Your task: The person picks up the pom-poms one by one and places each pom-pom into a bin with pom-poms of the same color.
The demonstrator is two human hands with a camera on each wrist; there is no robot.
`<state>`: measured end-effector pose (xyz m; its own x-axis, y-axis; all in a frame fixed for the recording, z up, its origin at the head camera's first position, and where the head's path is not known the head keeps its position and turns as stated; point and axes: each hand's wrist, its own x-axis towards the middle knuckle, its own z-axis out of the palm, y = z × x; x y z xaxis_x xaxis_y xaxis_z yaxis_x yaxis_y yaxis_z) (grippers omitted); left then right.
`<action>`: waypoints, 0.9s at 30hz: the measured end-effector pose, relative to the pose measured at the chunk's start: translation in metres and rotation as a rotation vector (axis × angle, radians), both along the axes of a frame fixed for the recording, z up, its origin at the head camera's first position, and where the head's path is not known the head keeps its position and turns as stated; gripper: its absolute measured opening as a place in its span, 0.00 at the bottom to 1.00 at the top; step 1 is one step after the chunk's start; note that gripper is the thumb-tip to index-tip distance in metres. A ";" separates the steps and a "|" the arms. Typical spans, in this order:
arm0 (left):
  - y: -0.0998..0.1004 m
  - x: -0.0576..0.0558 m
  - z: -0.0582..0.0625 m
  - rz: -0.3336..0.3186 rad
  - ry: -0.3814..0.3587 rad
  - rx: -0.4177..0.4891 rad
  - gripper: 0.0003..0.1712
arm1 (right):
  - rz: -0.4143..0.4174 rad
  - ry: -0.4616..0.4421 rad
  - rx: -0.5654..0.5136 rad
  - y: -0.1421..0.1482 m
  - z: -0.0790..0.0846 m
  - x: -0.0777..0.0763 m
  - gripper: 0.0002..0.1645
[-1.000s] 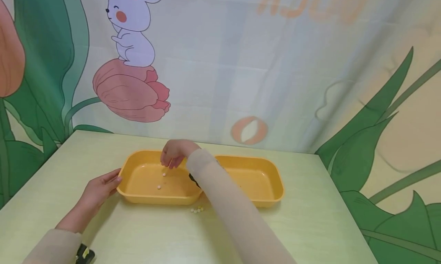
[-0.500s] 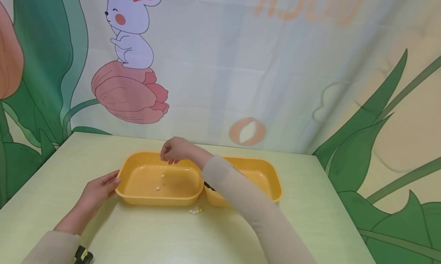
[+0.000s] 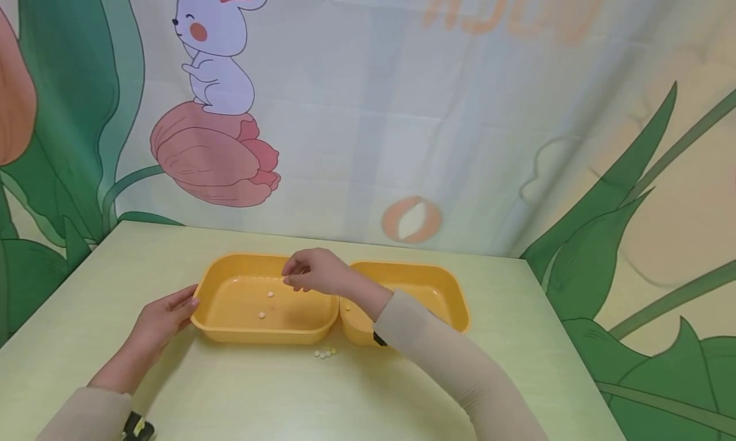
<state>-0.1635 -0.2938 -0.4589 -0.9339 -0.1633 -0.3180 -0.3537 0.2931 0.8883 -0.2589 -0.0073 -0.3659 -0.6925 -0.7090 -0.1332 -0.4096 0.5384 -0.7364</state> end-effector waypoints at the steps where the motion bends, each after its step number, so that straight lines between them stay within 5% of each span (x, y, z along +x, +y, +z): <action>1: 0.000 0.000 0.000 -0.003 0.002 -0.002 0.36 | -0.005 -0.007 -0.012 0.004 0.000 0.003 0.10; 17: 0.000 0.001 -0.003 -0.022 0.025 -0.024 0.36 | -0.086 -0.008 -0.219 0.059 -0.018 0.043 0.11; 27: 0.000 0.000 0.000 -0.012 -0.001 -0.008 0.36 | -0.149 0.022 -0.172 0.087 -0.041 0.069 0.08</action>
<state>-0.1633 -0.2936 -0.4589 -0.9355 -0.1546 -0.3177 -0.3511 0.3046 0.8854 -0.1895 0.0792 -0.4069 -0.7927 -0.6096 -0.0031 -0.3515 0.4612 -0.8147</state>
